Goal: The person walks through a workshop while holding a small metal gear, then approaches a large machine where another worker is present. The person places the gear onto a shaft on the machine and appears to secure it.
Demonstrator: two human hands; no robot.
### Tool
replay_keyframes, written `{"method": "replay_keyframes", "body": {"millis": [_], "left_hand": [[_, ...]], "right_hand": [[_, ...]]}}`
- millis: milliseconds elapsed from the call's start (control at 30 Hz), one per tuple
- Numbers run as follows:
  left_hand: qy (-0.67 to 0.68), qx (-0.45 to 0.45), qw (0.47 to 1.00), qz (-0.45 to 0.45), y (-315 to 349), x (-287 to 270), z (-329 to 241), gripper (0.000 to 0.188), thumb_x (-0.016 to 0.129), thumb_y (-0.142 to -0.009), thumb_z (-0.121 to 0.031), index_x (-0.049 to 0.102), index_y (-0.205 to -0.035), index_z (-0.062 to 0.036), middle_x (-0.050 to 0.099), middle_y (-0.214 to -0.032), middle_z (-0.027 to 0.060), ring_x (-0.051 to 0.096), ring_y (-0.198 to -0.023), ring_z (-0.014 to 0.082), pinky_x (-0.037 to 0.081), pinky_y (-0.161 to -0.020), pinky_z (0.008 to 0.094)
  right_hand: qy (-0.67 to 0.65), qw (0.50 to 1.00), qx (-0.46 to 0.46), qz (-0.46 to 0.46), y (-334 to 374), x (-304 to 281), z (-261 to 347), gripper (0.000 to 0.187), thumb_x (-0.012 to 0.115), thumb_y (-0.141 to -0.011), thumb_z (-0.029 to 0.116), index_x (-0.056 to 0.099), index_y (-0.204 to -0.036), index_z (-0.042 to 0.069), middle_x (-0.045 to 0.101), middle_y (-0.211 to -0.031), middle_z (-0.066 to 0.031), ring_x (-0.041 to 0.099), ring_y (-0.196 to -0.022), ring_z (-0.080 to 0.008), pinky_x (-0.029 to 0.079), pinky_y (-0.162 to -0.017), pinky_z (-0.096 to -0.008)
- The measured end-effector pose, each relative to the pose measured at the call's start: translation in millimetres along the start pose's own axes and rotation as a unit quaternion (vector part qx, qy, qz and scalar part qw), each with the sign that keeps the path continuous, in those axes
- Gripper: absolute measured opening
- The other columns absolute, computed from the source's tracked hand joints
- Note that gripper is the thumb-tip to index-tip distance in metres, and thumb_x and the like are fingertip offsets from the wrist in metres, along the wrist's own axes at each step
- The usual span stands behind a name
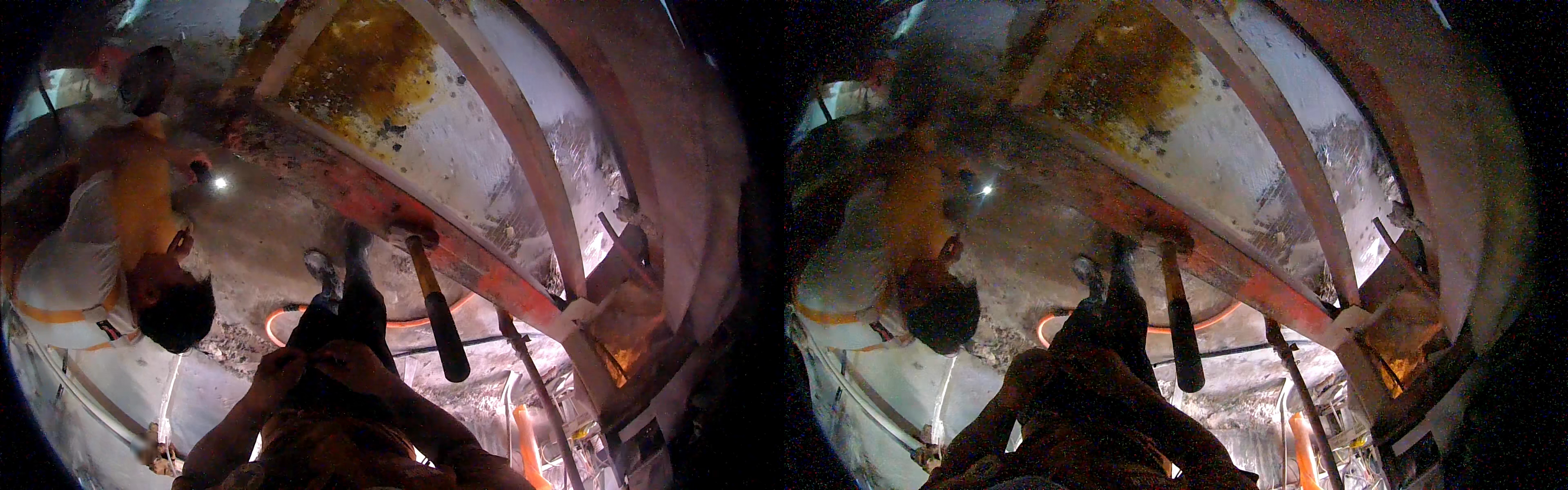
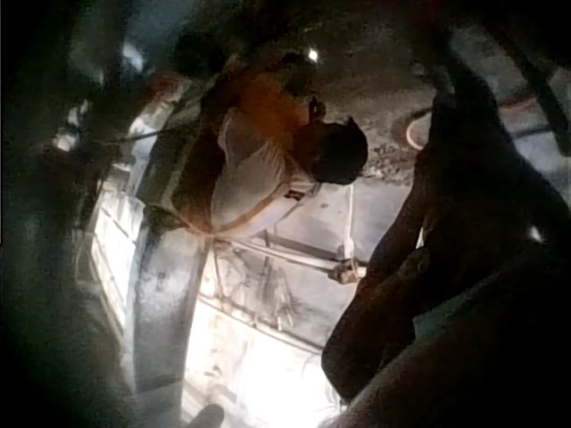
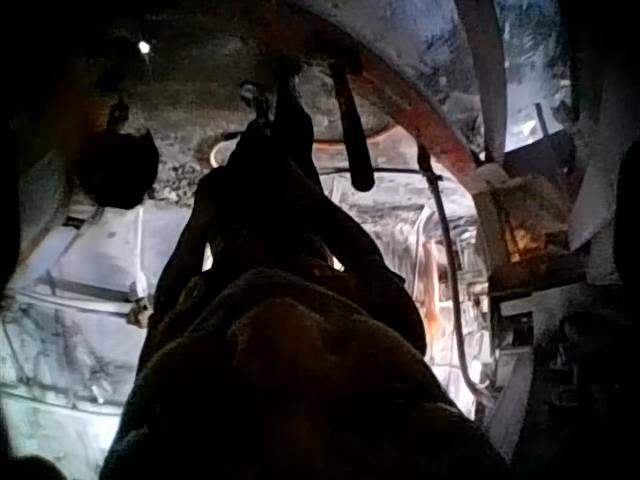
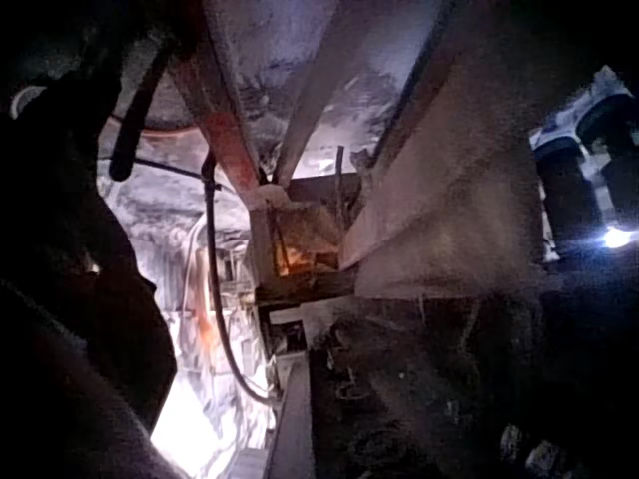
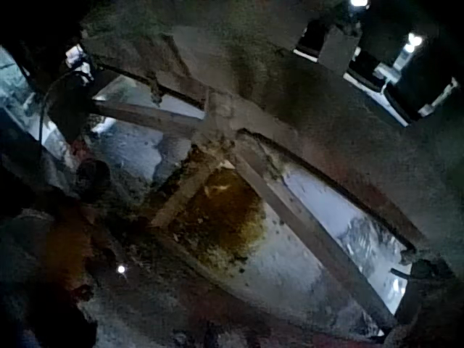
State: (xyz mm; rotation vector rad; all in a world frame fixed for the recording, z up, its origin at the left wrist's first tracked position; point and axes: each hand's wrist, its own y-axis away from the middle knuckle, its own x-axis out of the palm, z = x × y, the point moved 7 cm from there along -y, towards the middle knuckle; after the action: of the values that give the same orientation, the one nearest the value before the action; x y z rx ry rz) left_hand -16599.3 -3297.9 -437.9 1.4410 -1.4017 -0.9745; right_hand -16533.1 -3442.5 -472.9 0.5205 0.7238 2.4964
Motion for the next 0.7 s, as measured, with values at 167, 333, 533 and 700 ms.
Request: {"method": "replay_keyframes", "body": {"millis": [167, 333, 533, 700], "left_hand": [[-0.045, 0.101, 0.994, -0.004, 8, 0, -2, 0.014, 0.06, -0.091, -0.016, 0.064, -0.096, -0.0031, 0.058, -0.08, -0.0014, 0.05, -0.074, 0.0056, 0.043, -0.064, 0.023], [-0.024, 0.061, 0.998, -0.02, 16, 2, 2, 0.013, 0.06, -0.09, -0.014, 0.062, -0.096, -0.0032, 0.058, -0.078, -0.0013, 0.049, -0.072, 0.0065, 0.043, -0.063, 0.024], [-0.108, 0.129, 0.986, -0.011, 18, 3, 33, 0.014, 0.06, -0.092, -0.015, 0.062, -0.098, -0.0035, 0.058, -0.077, -0.0015, 0.05, -0.069, 0.0055, 0.042, -0.06, 0.0227], [0.019, 0.104, 0.994, -0.04, 32, 3, 27, 0.015, 0.062, -0.093, -0.017, 0.062, -0.099, -0.0037, 0.058, -0.078, -0.0021, 0.05, -0.069, 0.0042, 0.041, -0.06, 0.0213]], "right_hand": [[0.03, 0.998, -0.05, -0.028, 8, 7, 0, 0.02, 0.069, -0.086, 0.017, 0.069, -0.102, 0.005, 0.068, -0.099, -0.0129, 0.067, -0.094, -0.0266, 0.053, -0.081, -0.0348], [0.064, 0.996, -0.063, -0.022, 14, 14, 5, 0.021, 0.069, -0.086, 0.019, 0.068, -0.103, 0.006, 0.068, -0.1, -0.0134, 0.067, -0.093, -0.0284, 0.053, -0.081, -0.036], [0.124, 0.989, -0.074, -0.036, 27, 27, -10, 0.024, 0.069, -0.086, 0.019, 0.067, -0.107, 0.007, 0.067, -0.102, -0.0137, 0.066, -0.095, -0.0296, 0.053, -0.082, -0.0367], [0.108, 0.993, -0.044, -0.016, 30, 28, 6, 0.025, 0.07, -0.085, 0.019, 0.067, -0.107, 0.008, 0.067, -0.104, -0.0134, 0.066, -0.096, -0.0285, 0.054, -0.081, -0.0362]]}}
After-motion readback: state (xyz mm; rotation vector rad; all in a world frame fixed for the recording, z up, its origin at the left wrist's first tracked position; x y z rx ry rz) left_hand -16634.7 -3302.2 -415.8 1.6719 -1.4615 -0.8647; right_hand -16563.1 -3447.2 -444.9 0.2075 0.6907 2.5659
